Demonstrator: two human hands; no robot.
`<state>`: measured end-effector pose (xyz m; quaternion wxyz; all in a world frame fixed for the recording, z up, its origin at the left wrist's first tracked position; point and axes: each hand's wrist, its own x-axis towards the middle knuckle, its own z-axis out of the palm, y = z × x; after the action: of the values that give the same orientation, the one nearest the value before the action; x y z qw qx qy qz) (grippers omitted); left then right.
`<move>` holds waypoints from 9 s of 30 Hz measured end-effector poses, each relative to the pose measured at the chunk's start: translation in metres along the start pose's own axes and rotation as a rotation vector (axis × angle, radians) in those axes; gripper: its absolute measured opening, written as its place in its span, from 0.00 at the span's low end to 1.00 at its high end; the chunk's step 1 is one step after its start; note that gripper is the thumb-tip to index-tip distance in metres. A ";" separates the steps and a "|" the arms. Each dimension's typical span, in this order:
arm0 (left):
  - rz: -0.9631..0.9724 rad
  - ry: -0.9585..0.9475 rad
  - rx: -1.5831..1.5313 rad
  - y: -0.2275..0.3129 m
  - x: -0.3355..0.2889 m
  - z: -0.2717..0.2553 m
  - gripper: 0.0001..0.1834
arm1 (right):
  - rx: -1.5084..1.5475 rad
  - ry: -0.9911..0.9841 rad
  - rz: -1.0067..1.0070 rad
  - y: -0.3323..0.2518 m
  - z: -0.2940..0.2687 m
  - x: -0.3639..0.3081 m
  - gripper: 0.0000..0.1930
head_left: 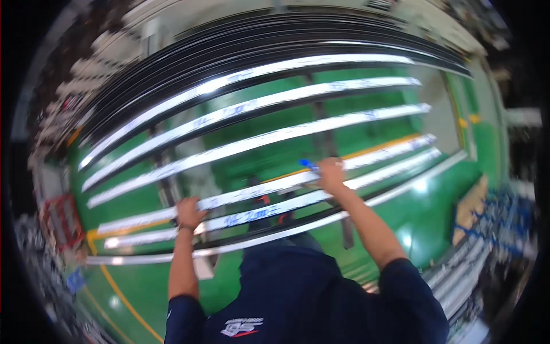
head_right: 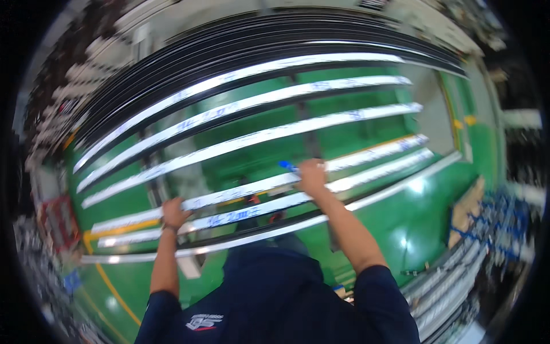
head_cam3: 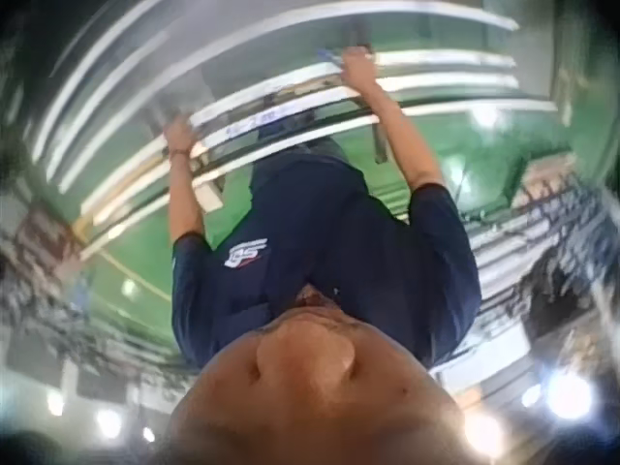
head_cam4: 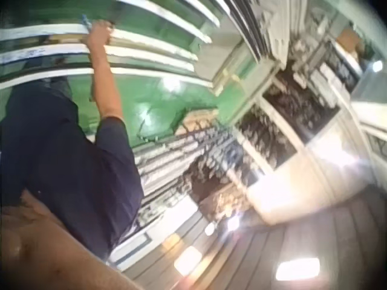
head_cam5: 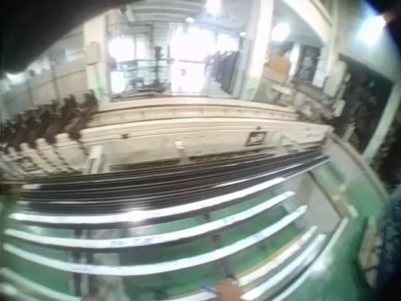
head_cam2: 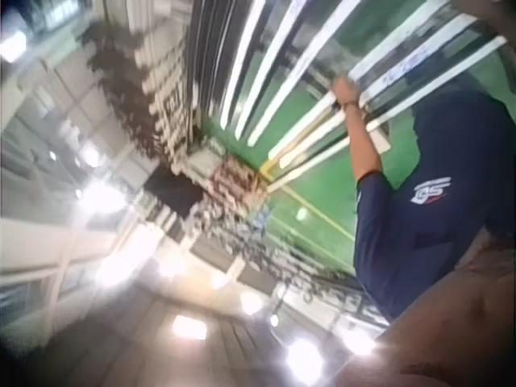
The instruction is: Measuring long metal profiles with a tape measure and marking specific points with a blue marker on a fabrication floor.
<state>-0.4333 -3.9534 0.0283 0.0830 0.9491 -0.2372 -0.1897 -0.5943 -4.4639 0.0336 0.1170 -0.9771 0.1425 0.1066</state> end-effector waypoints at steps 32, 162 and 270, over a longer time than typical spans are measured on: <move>-0.200 0.449 -0.111 0.033 0.023 -0.009 0.40 | 0.315 0.450 -0.073 -0.049 -0.019 -0.003 0.14; -0.209 -0.037 0.014 -0.057 0.253 -0.104 0.51 | 1.517 0.195 0.857 -0.055 -0.027 0.258 0.22; 0.075 -0.026 0.056 0.041 0.014 -0.005 0.27 | 1.947 0.440 1.222 -0.054 0.026 -0.032 0.27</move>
<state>-0.4367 -3.9953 0.0386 0.0604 0.9390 -0.2787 -0.1922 -0.6128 -4.3981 0.0272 0.7182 -0.2411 0.6273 -0.1804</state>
